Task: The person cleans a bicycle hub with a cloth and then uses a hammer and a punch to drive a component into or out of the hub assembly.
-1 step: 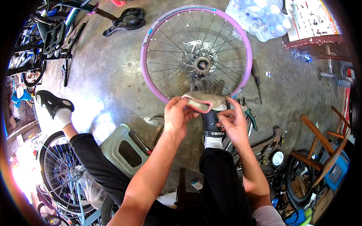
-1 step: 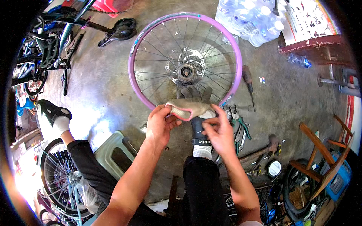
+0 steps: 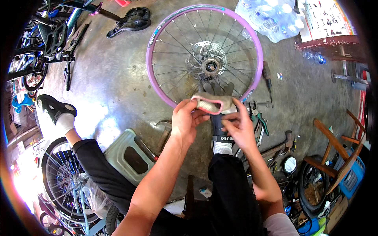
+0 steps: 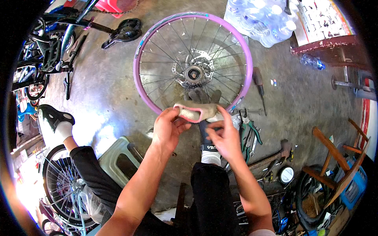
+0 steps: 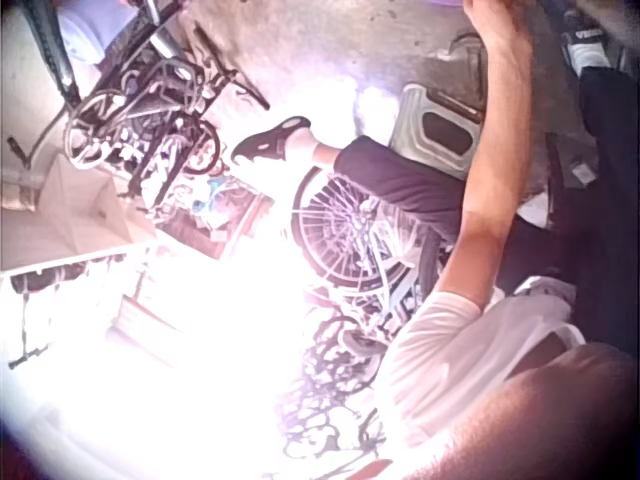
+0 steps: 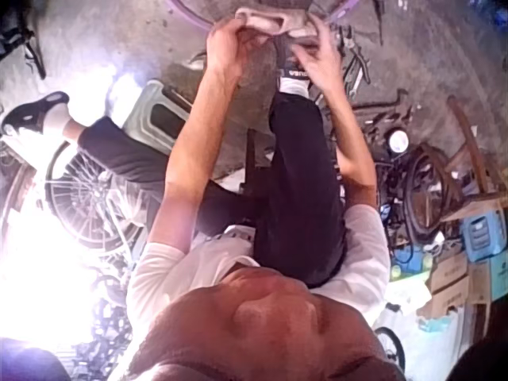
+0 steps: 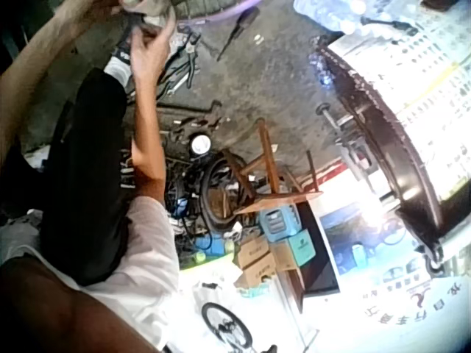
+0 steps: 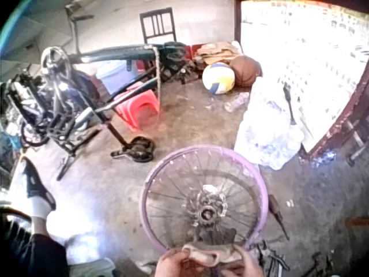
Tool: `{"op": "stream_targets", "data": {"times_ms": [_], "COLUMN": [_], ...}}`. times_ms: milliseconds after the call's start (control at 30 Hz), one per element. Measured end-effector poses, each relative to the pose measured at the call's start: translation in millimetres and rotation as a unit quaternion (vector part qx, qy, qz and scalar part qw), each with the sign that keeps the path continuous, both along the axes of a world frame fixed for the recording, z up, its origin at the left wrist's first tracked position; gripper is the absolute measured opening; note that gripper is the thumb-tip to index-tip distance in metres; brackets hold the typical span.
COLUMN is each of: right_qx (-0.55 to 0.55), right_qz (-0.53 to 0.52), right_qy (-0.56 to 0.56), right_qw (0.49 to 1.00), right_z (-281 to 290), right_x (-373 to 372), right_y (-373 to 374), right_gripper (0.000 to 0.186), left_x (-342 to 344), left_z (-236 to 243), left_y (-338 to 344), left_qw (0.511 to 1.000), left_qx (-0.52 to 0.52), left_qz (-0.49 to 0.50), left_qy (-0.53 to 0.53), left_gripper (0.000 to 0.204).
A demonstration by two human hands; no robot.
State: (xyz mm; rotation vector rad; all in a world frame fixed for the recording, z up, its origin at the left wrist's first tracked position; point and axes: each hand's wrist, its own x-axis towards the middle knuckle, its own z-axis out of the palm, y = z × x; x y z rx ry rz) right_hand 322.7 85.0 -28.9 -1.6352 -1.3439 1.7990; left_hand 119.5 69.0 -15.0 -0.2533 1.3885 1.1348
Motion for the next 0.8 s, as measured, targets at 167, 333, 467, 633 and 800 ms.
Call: {"op": "stream_targets", "data": {"times_ms": [167, 333, 467, 633, 800], "right_qx": [0.172, 0.25, 0.106, 0.093, 0.023], "right_qz": [-0.063, -0.235, -0.325, -0.28, -0.285], "right_qy": [-0.122, 0.079, 0.117, 0.087, 0.099], "right_qw": [0.975, 0.936, 0.933, 0.952, 0.953], "right_z": [-35.6, -52.9, -60.8, -52.1, -43.3], "right_x": [-41.0, -71.7, -95.0, -101.0, -101.3], "right_y": [25.8, 54.3, 75.6, 88.1, 98.7], "right_gripper": [0.037, 0.047, 0.035, 0.03, 0.031], "left_x": [1.6, 7.8, 13.7, -0.7, -45.2], "left_z": [-8.7, -34.4, -52.4, -39.6, -4.4], "left_y": [7.7, 13.6, 14.9, -4.5, -68.2], "left_qw": [0.995, 0.963, 0.845, 0.828, 0.797], "left_qx": [0.05, -0.05, -0.041, 0.023, 0.076], "left_qz": [-0.067, -0.2, -0.347, -0.383, -0.436], "left_qy": [0.045, 0.176, 0.404, 0.409, 0.411], "left_gripper": [0.022, 0.022, 0.024, 0.022, 0.024]}}
